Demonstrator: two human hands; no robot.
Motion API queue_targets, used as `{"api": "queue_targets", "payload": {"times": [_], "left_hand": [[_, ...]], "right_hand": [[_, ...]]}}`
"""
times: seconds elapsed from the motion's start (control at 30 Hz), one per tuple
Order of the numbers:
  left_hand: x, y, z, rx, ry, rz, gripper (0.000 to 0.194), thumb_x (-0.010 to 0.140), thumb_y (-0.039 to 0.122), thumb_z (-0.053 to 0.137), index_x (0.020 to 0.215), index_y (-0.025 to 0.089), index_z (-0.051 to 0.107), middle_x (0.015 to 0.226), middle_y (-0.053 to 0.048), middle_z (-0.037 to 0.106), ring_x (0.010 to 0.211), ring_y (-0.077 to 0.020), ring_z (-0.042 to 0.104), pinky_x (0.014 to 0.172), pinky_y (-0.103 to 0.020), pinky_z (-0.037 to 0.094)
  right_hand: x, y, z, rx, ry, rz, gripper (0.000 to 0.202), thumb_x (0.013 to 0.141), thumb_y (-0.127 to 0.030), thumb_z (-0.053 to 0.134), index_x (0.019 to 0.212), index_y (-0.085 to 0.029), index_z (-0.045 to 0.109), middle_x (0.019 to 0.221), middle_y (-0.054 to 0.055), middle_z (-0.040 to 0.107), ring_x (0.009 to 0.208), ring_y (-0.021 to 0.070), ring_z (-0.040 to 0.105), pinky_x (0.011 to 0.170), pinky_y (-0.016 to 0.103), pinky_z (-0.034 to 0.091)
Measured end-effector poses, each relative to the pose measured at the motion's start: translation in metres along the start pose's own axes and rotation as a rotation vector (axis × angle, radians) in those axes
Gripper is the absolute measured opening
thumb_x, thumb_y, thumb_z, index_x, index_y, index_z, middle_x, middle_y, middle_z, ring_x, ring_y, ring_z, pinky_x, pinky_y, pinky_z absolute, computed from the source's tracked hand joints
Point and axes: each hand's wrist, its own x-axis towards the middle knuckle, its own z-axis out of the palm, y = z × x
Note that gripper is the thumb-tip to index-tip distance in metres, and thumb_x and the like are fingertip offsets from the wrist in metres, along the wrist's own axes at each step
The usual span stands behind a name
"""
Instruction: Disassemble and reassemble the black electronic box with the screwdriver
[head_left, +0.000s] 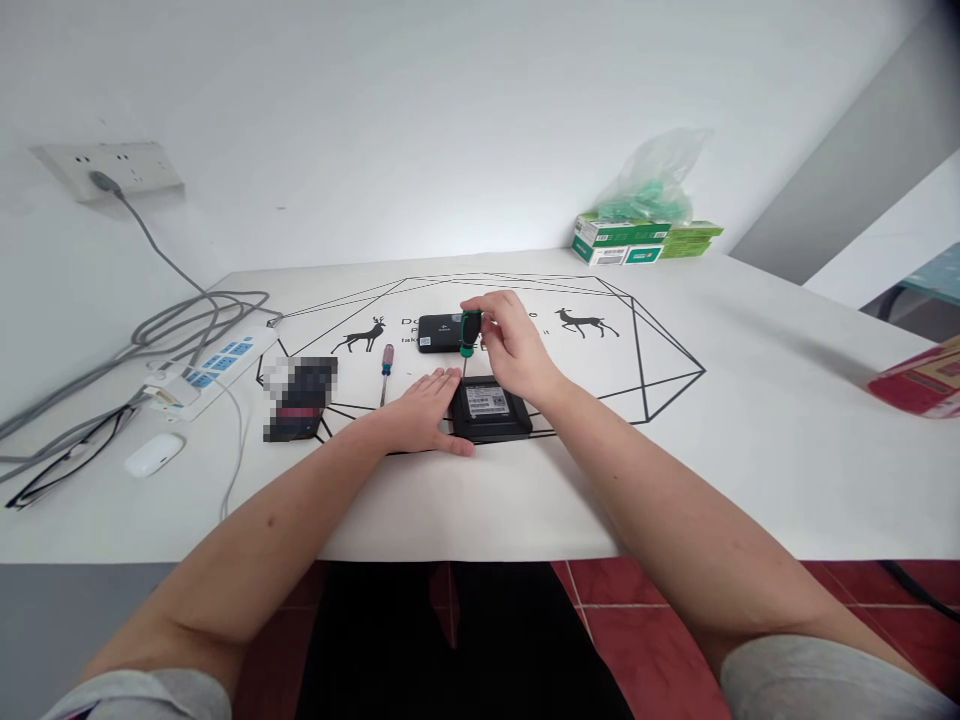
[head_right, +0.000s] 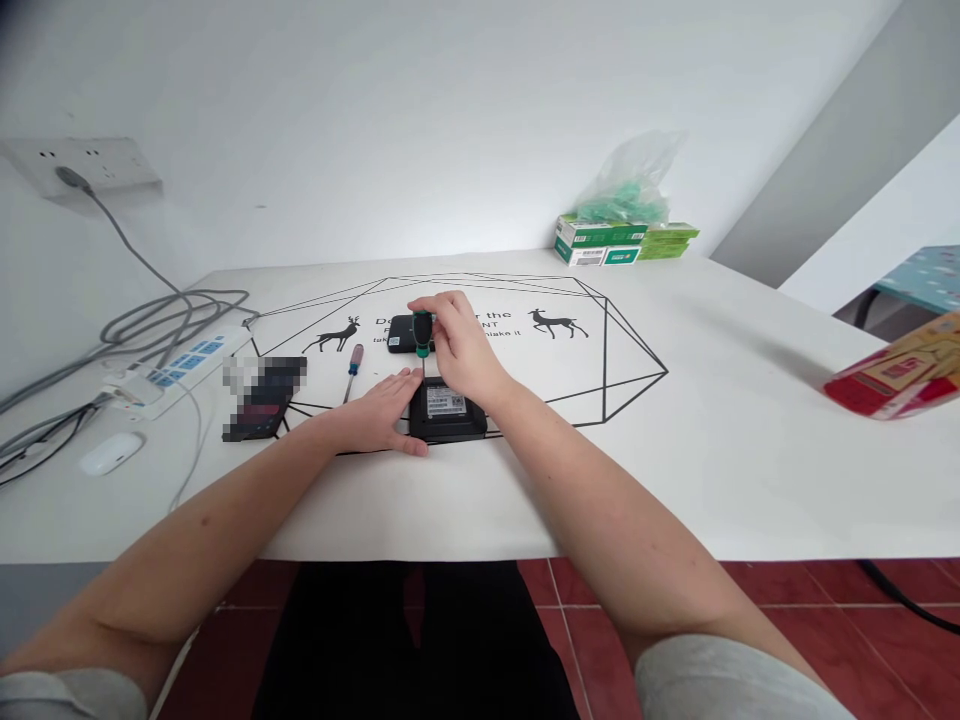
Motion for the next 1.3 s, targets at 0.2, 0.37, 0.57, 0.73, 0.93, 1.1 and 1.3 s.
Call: {"api": "queue_targets", "payload": {"times": [0.2,0.37,0.57,0.73,0.93,1.1,1.3], "left_hand": [[0.0,-0.001,0.001,-0.009,-0.001,0.011,0.142,0.083,0.095,0.064,0.183,0.016,0.0,0.19,-0.018,0.0,0.176,-0.0452,-0.001,0.142,-0.056,0.011],[-0.001,0.002,-0.001,0.006,-0.016,-0.003,0.145,0.083,0.094,0.063,0.182,0.01,-0.001,0.19,-0.019,-0.002,0.176,-0.0446,-0.002,0.143,-0.054,0.009],[-0.001,0.002,-0.001,0.007,-0.016,-0.006,0.145,0.083,0.097,0.062,0.182,0.012,-0.001,0.19,-0.018,-0.003,0.176,-0.0453,-0.003,0.143,-0.054,0.009],[-0.002,0.002,-0.001,0.011,-0.026,-0.006,0.145,0.084,0.097,0.061,0.182,0.011,-0.002,0.19,-0.017,-0.005,0.176,-0.0443,-0.003,0.143,-0.054,0.009],[-0.001,0.003,-0.002,0.042,-0.043,-0.01,0.149,0.084,0.098,0.059,0.181,0.004,-0.005,0.189,-0.021,-0.007,0.176,-0.0441,-0.004,0.143,-0.053,0.007],[-0.002,0.002,-0.002,0.04,-0.04,0.011,0.146,0.085,0.098,0.057,0.181,0.008,-0.005,0.189,-0.021,-0.005,0.176,-0.0449,-0.002,0.143,-0.056,0.008],[-0.002,0.004,-0.003,0.055,-0.052,-0.011,0.147,0.084,0.099,0.057,0.181,0.008,-0.006,0.189,-0.021,-0.005,0.176,-0.0459,-0.002,0.142,-0.057,0.01]], "right_hand": [[-0.002,-0.004,0.005,0.184,0.001,0.175,0.029,0.097,-0.037,0.07,0.123,-0.031,0.058,0.133,0.006,0.075,0.106,0.0233,0.075,0.098,0.051,0.067],[-0.006,-0.002,0.011,0.319,0.004,0.248,0.043,0.095,-0.042,0.077,0.127,-0.034,0.05,0.138,0.007,0.075,0.117,0.0253,0.08,0.105,0.054,0.067],[-0.005,-0.005,0.005,0.107,-0.057,0.103,0.036,0.108,-0.038,0.054,0.144,-0.034,0.061,0.146,0.011,0.067,0.138,0.0309,0.066,0.109,0.059,0.063],[-0.002,-0.004,0.002,-0.065,0.054,-0.014,0.039,0.104,-0.019,0.048,0.132,-0.033,0.072,0.122,0.011,0.062,0.113,0.0273,0.066,0.096,0.054,0.065],[-0.001,-0.011,0.002,0.014,0.037,0.035,0.027,0.096,-0.025,0.063,0.123,-0.029,0.065,0.122,0.008,0.073,0.099,0.0238,0.071,0.088,0.047,0.067],[-0.003,-0.012,0.005,0.121,0.077,0.249,0.045,0.084,-0.043,0.087,0.115,-0.031,0.057,0.114,0.003,0.078,0.103,0.0256,0.076,0.095,0.051,0.068],[-0.006,-0.009,0.007,0.207,0.007,0.212,0.041,0.101,-0.038,0.065,0.14,-0.033,0.055,0.127,0.007,0.079,0.12,0.0273,0.079,0.105,0.055,0.067]]}}
